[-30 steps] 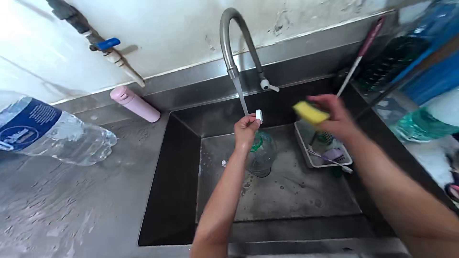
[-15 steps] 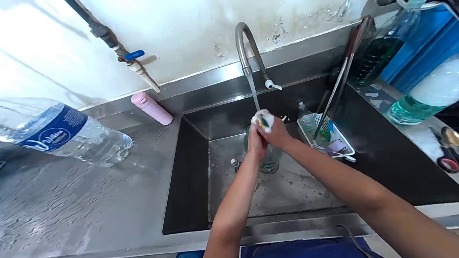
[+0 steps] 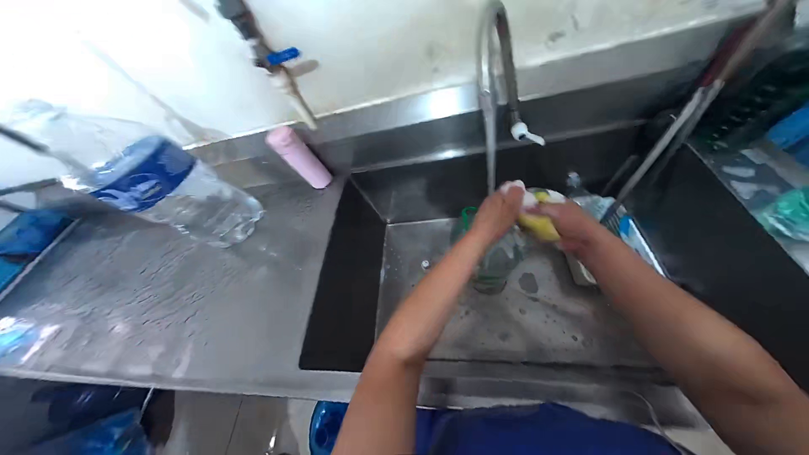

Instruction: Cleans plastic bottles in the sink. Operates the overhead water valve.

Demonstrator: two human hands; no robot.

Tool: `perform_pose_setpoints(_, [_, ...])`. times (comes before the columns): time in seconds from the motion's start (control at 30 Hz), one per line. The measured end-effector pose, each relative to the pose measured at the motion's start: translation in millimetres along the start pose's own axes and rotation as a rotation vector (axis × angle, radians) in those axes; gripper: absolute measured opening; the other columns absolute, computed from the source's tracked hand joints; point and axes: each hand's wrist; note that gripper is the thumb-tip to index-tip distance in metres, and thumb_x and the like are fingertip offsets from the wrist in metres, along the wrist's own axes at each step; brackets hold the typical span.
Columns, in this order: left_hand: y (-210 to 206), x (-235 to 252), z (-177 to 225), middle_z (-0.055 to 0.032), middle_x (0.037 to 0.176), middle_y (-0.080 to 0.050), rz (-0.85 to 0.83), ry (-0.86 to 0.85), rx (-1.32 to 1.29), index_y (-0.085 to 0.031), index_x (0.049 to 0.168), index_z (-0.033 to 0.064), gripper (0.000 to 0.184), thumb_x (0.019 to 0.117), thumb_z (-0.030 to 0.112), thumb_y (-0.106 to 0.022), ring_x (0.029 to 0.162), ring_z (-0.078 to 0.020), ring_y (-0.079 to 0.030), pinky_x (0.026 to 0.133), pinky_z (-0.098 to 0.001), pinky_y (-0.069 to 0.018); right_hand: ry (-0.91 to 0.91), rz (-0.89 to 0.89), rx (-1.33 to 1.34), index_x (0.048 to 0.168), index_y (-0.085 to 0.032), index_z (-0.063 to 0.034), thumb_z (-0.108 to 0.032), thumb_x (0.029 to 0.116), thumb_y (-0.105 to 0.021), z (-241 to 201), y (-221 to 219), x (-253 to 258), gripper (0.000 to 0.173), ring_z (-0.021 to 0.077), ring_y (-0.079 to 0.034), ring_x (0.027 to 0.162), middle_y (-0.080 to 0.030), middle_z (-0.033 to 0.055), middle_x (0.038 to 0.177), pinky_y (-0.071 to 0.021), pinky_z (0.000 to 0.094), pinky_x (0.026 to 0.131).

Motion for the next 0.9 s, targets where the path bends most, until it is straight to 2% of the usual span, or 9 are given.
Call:
perform_pose_setpoints(0.13, [2.7, 24.8, -11.2, -0.0215, 0.107, -0.065, -0.023, -0.020, -0.068, -0.049, 0.133, -0.0127, 0.038, 0.1100, 0.015, -0.038, 0.090, -0.0207, -0.064, 0.083, -0.0363, -0.0532, 0.052, -0.150, 0.086, 0.103, -0.059, -0.0099, -0.011, 0.0993, -0.042, 3.9, 55.1, 11.5, 0.017, 0.0003, -0.060, 0.061, -0.065, -0.0072, 0.075, -0.0528, 0.0181, 0.058])
perform_pose_setpoints(0.23, [17.5, 40.9, -20.4, -0.0134, 0.111, -0.058, 0.028, 0.111, -0.164, -0.044, 0.136, -0.0059, 0.040, 0.0966, -0.006, -0.048, 0.082, -0.0111, -0.063, 0.075, -0.0293, -0.0570, 0.060, -0.037, 0.013, 0.124, -0.057, -0.0072, -0.017, 0.0951, -0.052, 17.5, 111.4, 7.4, 0.031, 0.0088, -0.064, 0.072, -0.067, 0.0020, 0.096, -0.0568, 0.0258, 0.063])
perform_pose_setpoints(0.37, [21.3, 51.5, -12.4, -0.0290, 0.107, -0.068, -0.155, 0.025, 0.444, -0.065, 0.118, -0.0090, 0.023, 0.1011, -0.003, -0.050, 0.097, -0.0391, -0.067, 0.090, -0.0572, -0.0509, -0.170, -0.071, -0.381, 0.131, -0.059, 0.0000, -0.007, 0.1013, -0.050, 81.5, 166.2, -16.7, 0.031, 0.0244, -0.063, 0.085, -0.065, 0.0180, 0.111, -0.0543, 0.0426, 0.073])
perform_pose_setpoints(0.47, [33.2, 75.2, -0.8, -0.0335, 0.115, -0.065, -0.148, 0.103, 0.703, -0.065, 0.120, -0.0071, 0.031, 0.1086, 0.013, -0.044, 0.115, -0.0513, -0.061, 0.099, -0.0699, -0.0418, -0.521, -0.214, -0.854, 0.119, -0.063, 0.0134, -0.010, 0.0969, -0.069, 153.4, 183.3, -22.2, 0.033, 0.0464, -0.061, 0.112, -0.064, 0.0333, 0.116, -0.0442, 0.0616, 0.101])
perform_pose_setpoints(0.53, [38.3, 85.1, -2.6, -0.0284, 0.105, -0.065, 0.003, 0.175, 0.519, -0.063, 0.116, -0.0118, 0.037, 0.1103, 0.020, -0.044, 0.100, -0.0373, -0.064, 0.092, -0.0544, -0.0469, -0.708, -0.410, -1.073, 0.123, -0.059, 0.0186, -0.017, 0.0977, -0.069, 197.2, 197.4, -24.9, 0.045, 0.0525, -0.054, 0.125, -0.058, 0.0387, 0.126, -0.0371, 0.0654, 0.107])
perform_pose_setpoints(0.6, [34.5, 80.4, -5.5, -0.0071, 0.089, -0.059, 0.113, 0.282, 0.112, -0.055, 0.120, -0.0053, 0.025, 0.1084, 0.015, -0.046, 0.068, -0.0069, -0.058, 0.065, -0.0218, -0.0514, -0.768, -0.477, -1.160, 0.124, -0.059, 0.0187, -0.021, 0.0954, -0.072, 251.8, 219.5, -19.7, 0.050, 0.0550, -0.052, 0.127, -0.057, 0.0404, 0.128, -0.0370, 0.0682, 0.107])
perform_pose_setpoints(0.63, [30.4, 75.5, -4.2, -0.0053, 0.091, -0.057, 0.105, 0.337, -0.130, -0.048, 0.127, -0.0025, 0.023, 0.1066, 0.007, -0.046, 0.067, -0.0062, -0.060, 0.064, -0.0215, -0.0548, -0.788, -0.455, -1.173, 0.126, -0.058, 0.0173, -0.022, 0.0940, -0.074, 272.0, 229.3, -15.3, 0.053, 0.0550, -0.049, 0.130, -0.055, 0.0403, 0.131, -0.0364, 0.0683, 0.108])
perform_pose_setpoints(0.73, [14.9, 65.5, -4.9, -0.0150, 0.100, -0.062, 0.075, 0.266, -0.103, -0.052, 0.124, -0.0079, 0.029, 0.0958, -0.011, -0.049, 0.075, -0.0148, -0.063, 0.071, -0.0311, -0.0563, -0.798, -0.430, -1.222, 0.138, -0.050, 0.0150, -0.023, 0.0952, -0.072, 283.8, 246.9, -2.9, 0.061, 0.0543, -0.039, 0.141, -0.045, 0.0397, 0.145, -0.0314, 0.0663, 0.114])
perform_pose_setpoints(0.9, [4.6, 71.4, 0.8, -0.0219, 0.115, -0.070, -0.033, 0.297, 0.640, -0.063, 0.130, 0.0030, 0.030, 0.1058, 0.014, -0.050, 0.106, -0.0390, -0.069, 0.091, -0.0595, -0.0543, -0.670, -0.360, -1.188, 0.148, -0.039, 0.0138, -0.023, 0.1038, -0.060, 305.3, 266.2, -2.0, 0.061, 0.0524, -0.041, 0.141, -0.044, 0.0393, 0.147, -0.0324, 0.0583, 0.118])
Point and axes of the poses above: each hand's wrist, its own x-axis towards the middle knuckle, its own y-axis out of the back of the hand, z = x × y
